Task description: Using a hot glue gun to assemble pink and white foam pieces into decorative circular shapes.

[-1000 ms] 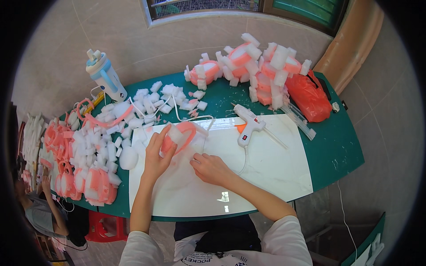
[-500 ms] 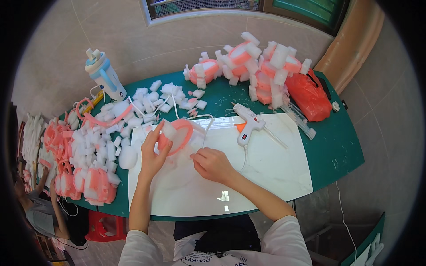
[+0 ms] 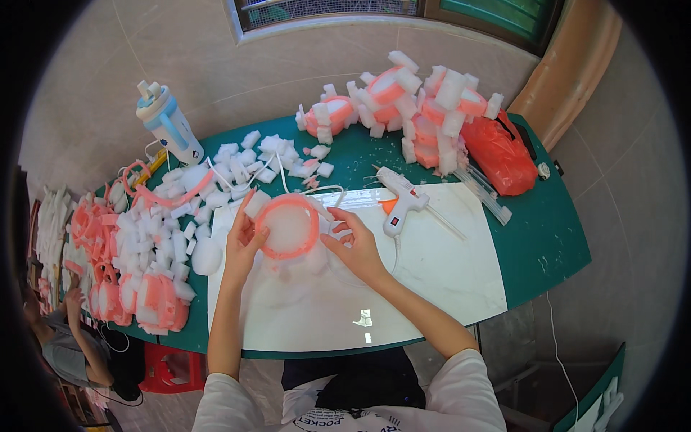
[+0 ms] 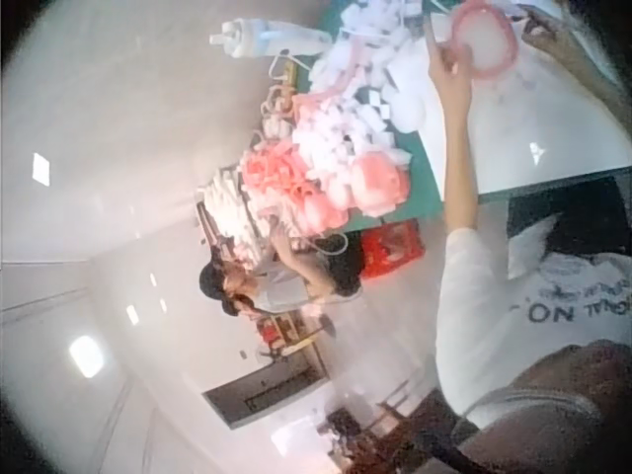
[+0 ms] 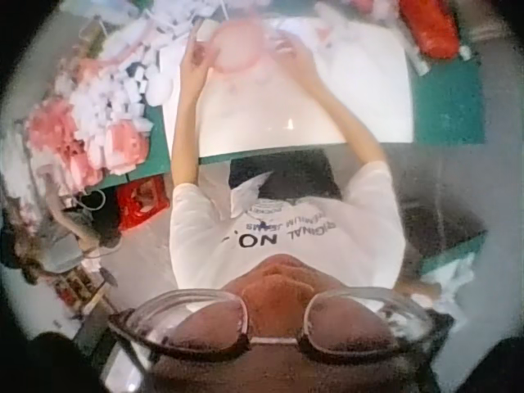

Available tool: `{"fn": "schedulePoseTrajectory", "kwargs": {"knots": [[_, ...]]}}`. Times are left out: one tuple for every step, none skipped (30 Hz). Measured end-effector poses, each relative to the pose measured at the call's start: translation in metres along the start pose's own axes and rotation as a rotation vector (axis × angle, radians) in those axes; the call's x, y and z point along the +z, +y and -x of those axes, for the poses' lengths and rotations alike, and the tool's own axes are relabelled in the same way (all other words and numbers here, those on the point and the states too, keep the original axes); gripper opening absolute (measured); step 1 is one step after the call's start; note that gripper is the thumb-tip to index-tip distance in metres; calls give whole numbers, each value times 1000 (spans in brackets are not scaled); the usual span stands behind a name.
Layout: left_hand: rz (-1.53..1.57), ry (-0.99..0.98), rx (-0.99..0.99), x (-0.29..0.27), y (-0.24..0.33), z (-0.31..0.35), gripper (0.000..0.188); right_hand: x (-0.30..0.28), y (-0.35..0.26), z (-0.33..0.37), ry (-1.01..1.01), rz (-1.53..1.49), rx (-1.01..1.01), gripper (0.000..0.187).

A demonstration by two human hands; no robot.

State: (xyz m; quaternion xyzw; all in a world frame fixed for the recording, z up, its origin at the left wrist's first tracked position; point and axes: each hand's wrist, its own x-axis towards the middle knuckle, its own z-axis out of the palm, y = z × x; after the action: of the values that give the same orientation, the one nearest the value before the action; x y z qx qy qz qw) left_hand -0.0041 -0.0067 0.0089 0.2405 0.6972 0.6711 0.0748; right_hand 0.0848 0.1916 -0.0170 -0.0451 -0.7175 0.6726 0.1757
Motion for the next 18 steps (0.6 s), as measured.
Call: {"fn": "schedulePoseTrajectory", "kwargs": {"knots": [[36, -14, -7, 0, -1, 0, 66, -1, 0, 0, -37, -9, 67, 46], [69, -26, -12, 1, -1, 0, 66, -1, 0, 1, -52, -31, 113, 45], [105, -38, -3, 1, -2, 0, 67, -1, 0, 2, -67, -53, 158, 45], [105, -56, -18, 1, -2, 0, 67, -1, 0, 3, -86, -83, 194, 44], [108, -74, -18, 0, -2, 0, 67, -2, 0, 2, -103, -85, 199, 42], [114, -88, -4, 0, -2, 0, 67, -3, 0, 2, -123, -94, 195, 41], [114, -98, -20, 0, -1, 0, 67, -3, 0, 2, -142, -103, 190, 39], [116, -105, -23, 0, -1, 0, 67, -2, 0, 2, -133, -116, 158, 38], [122, -112, -11, 0, -1, 0, 67, -1, 0, 2, -124, -130, 125, 36], [116, -112, -30, 0, 0, 1, 67, -1, 0, 1, -110, -133, 110, 34], [113, -113, -36, 0, 1, 1, 67, -2, -1, 2, -131, -113, 113, 34], [121, -119, -23, 0, 1, 1, 67, -4, -1, 1, -145, -82, 135, 33], [121, -119, -28, 1, 2, 1, 67, -7, -2, 1, -164, -76, 124, 33], [131, -125, -14, 1, 2, 2, 67, -8, -2, 1, -171, -99, 145, 31], [154, -135, 11, 3, 2, 2, 67, -8, -2, -1, -183, -143, 132, 30], [160, -120, -3, 4, 2, 2, 66, -9, -2, -2, -195, -192, 122, 28], [177, -110, -10, 5, 2, 3, 66, -10, -2, -3, -179, -163, 118, 28], [215, -110, 11, 6, 1, 3, 65, -11, -3, -6, -165, -141, 113, 27]]}}
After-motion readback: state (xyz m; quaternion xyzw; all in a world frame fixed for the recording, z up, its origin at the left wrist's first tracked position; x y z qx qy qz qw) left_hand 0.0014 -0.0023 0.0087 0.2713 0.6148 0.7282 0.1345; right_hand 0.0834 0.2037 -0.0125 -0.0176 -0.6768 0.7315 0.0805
